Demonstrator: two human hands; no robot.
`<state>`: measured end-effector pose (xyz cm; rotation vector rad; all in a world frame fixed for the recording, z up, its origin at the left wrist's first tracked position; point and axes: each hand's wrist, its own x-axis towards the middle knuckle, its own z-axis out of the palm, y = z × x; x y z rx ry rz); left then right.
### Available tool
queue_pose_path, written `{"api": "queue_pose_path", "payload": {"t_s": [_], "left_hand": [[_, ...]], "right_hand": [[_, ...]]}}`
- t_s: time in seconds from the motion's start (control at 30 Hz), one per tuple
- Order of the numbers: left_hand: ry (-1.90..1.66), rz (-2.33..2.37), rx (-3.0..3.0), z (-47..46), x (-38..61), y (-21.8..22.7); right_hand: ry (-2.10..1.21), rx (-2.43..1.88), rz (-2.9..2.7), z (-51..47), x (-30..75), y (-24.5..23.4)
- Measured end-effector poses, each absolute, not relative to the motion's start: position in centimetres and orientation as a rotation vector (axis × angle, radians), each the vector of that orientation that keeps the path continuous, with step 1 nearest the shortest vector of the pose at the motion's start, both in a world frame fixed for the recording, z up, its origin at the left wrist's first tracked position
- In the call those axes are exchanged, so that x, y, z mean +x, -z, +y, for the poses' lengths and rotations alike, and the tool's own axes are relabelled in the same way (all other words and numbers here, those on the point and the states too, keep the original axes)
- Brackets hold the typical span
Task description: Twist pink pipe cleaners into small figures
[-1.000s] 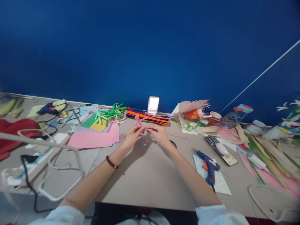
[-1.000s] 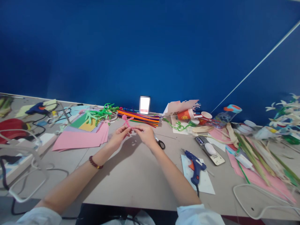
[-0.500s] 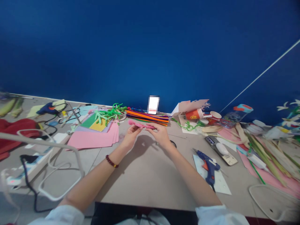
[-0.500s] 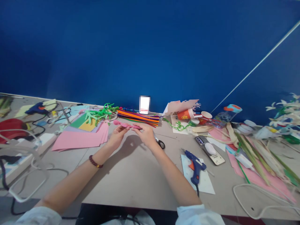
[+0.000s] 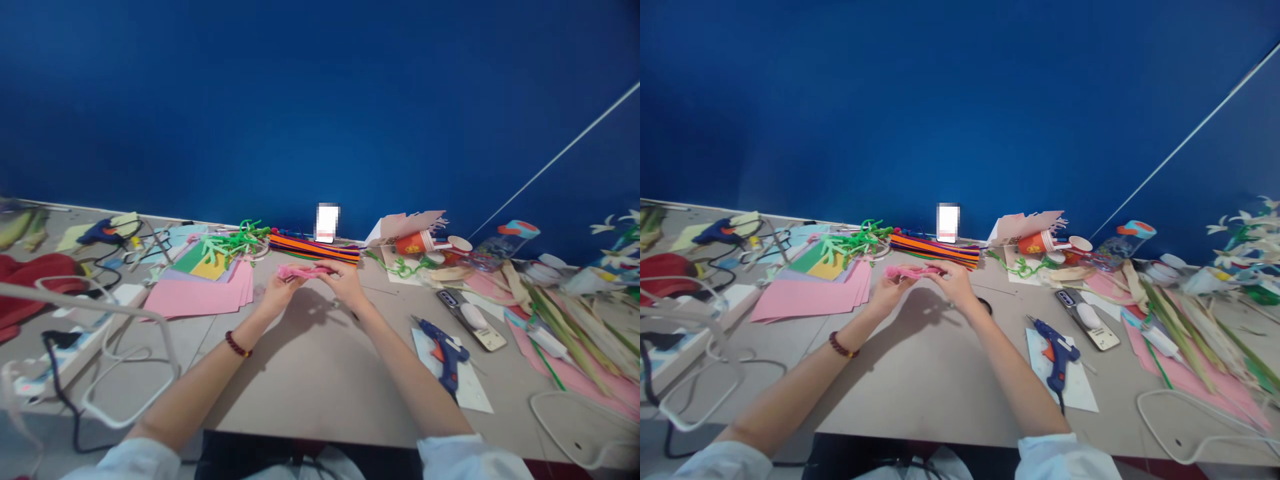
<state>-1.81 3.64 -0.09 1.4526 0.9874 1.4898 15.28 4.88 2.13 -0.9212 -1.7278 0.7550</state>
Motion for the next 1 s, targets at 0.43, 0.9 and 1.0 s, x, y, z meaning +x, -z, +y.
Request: {"api": "queue_pose_path", "payload": {"t_s": [0.43, 0.9, 1.0], "left_hand": [[-1.518, 0.958, 1.569, 3.86, -2.12, 0.14], [-1.479, 1.057, 1.564, 3.46, -2.15, -0.30], [-1.405, 1.071, 1.641, 3.14, -2.19, -0.74]], "right_hand": [[-0.818, -0.863, -1.749, 4.83, 15.35, -2.04], [-0.908, -0.913, -1.690, 5.59, 16.05, -2.08], [-0.886, -0.900, -1.737, 5.47, 16.01, -2.10]]}}
